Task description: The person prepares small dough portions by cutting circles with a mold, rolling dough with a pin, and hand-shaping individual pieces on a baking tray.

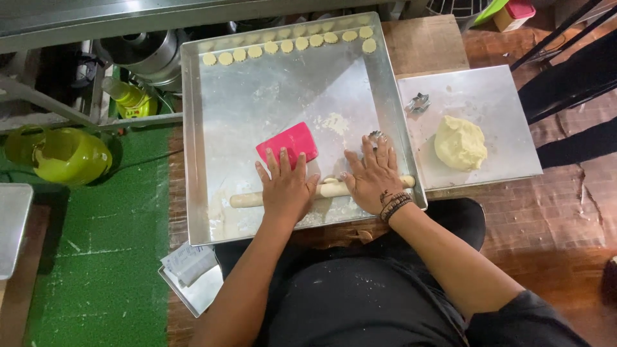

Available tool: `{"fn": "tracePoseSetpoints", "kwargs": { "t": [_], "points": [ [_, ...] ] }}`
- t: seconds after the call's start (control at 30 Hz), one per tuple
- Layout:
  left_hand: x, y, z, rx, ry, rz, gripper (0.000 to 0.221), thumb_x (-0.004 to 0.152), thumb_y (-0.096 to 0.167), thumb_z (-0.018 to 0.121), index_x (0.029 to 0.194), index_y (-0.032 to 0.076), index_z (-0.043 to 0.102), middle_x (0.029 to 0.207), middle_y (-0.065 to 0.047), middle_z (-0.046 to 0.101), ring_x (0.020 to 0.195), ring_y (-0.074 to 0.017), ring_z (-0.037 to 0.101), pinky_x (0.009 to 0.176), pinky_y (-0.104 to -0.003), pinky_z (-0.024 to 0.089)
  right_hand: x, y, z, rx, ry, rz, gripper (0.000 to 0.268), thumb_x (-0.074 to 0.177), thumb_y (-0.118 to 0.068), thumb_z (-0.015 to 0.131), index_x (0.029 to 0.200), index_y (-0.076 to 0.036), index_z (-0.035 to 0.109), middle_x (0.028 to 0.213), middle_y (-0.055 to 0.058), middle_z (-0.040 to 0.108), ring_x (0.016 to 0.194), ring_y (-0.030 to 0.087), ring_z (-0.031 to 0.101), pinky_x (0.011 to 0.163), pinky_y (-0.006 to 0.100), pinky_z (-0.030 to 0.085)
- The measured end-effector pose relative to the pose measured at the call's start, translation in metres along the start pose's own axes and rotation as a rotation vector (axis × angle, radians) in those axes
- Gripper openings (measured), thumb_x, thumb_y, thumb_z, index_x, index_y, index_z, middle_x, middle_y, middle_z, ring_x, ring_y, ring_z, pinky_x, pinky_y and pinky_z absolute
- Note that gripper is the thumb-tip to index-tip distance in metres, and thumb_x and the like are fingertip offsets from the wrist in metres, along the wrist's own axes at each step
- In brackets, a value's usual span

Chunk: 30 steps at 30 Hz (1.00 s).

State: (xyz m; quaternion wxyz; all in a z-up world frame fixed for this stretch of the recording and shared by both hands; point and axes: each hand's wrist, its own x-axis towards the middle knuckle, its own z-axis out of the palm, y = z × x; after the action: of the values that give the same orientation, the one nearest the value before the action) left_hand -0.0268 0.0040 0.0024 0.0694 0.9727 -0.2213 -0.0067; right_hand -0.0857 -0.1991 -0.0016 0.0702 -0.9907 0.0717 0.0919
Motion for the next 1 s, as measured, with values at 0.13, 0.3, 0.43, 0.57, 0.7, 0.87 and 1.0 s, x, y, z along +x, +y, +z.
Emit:
{"fn": "tracePoseSetpoints", "kwargs": {
  "t": [0.13, 0.3, 0.43, 0.57, 0.7, 0.87, 1.0],
  "points": [
    [-0.005, 0.003, -0.002, -0.041, -0.043, -0.036, 0.058, 0.104, 0.053, 0.042, 0.149, 0.018, 0.053, 0.155, -0.028, 0.045, 0.153, -0.0496, 0.026, 0.119, -0.073, 0.009, -0.009, -0.004, -0.01, -0.046, -0.022, -0.02, 0.062, 0.103, -0.056, 0.026, 0.156, -0.027, 0.04, 0.17, 0.018, 0.017, 0.155, 0.048, 0.007, 0.124, 0.059, 0.006],
    [-0.012, 0.01, -0.025, -0.046, -0.217, -0.064, 0.064, 0.104, 0.057, 0.032, 0.155, 0.019, 0.045, 0.162, -0.027, 0.035, 0.156, -0.0475, 0.016, 0.119, -0.073, 0.002, -0.013, -0.001, -0.005, -0.058, -0.071, -0.053, 0.064, 0.104, -0.06, 0.025, 0.159, -0.028, 0.034, 0.171, 0.017, 0.013, 0.155, 0.047, 0.006, 0.123, 0.061, 0.004],
    [-0.017, 0.013, -0.031, -0.052, -0.247, -0.076, 0.064, 0.105, 0.056, 0.032, 0.156, 0.019, 0.042, 0.164, -0.027, 0.031, 0.156, -0.048, 0.014, 0.119, -0.073, 0.0, -0.013, 0.009, 0.017, -0.065, -0.045, -0.088, 0.066, 0.105, -0.062, 0.022, 0.16, -0.028, 0.032, 0.17, 0.018, 0.014, 0.155, 0.048, 0.007, 0.122, 0.062, 0.003],
    [-0.022, 0.017, -0.04, -0.075, -0.331, -0.08, 0.066, 0.104, 0.057, 0.032, 0.158, 0.019, 0.04, 0.166, -0.026, 0.025, 0.157, -0.0476, 0.009, 0.119, -0.073, -0.003, -0.019, 0.012, 0.021, -0.078, -0.048, -0.12, 0.066, 0.103, -0.062, 0.026, 0.16, -0.029, 0.03, 0.171, 0.017, 0.01, 0.154, 0.048, 0.006, 0.121, 0.064, 0.006],
    [-0.025, 0.019, -0.039, -0.093, -0.342, -0.109, 0.064, 0.104, 0.055, 0.035, 0.158, 0.02, 0.039, 0.167, -0.025, 0.025, 0.157, -0.0475, 0.009, 0.12, -0.072, -0.003, -0.022, 0.009, 0.015, -0.099, -0.06, -0.129, 0.068, 0.103, -0.065, 0.024, 0.159, -0.029, 0.032, 0.17, 0.017, 0.012, 0.154, 0.049, 0.007, 0.121, 0.065, 0.006],
    [-0.017, 0.016, -0.042, -0.097, -0.337, -0.098, 0.065, 0.105, 0.055, 0.032, 0.159, 0.019, 0.037, 0.168, -0.026, 0.022, 0.158, -0.046, 0.006, 0.12, -0.071, -0.006, -0.017, 0.004, 0.002, -0.047, -0.081, -0.104, 0.066, 0.104, -0.062, 0.024, 0.16, -0.028, 0.031, 0.17, 0.017, 0.013, 0.155, 0.048, 0.006, 0.122, 0.063, 0.006],
    [-0.007, 0.014, -0.034, -0.09, -0.281, -0.096, 0.065, 0.106, 0.054, 0.029, 0.16, 0.018, 0.035, 0.168, -0.027, 0.021, 0.157, -0.0477, 0.006, 0.12, -0.072, -0.005, -0.008, -0.001, -0.01, -0.046, -0.093, -0.077, 0.067, 0.103, -0.061, 0.024, 0.16, -0.027, 0.031, 0.171, 0.017, 0.013, 0.155, 0.047, 0.004, 0.123, 0.062, 0.004]
  ]
}}
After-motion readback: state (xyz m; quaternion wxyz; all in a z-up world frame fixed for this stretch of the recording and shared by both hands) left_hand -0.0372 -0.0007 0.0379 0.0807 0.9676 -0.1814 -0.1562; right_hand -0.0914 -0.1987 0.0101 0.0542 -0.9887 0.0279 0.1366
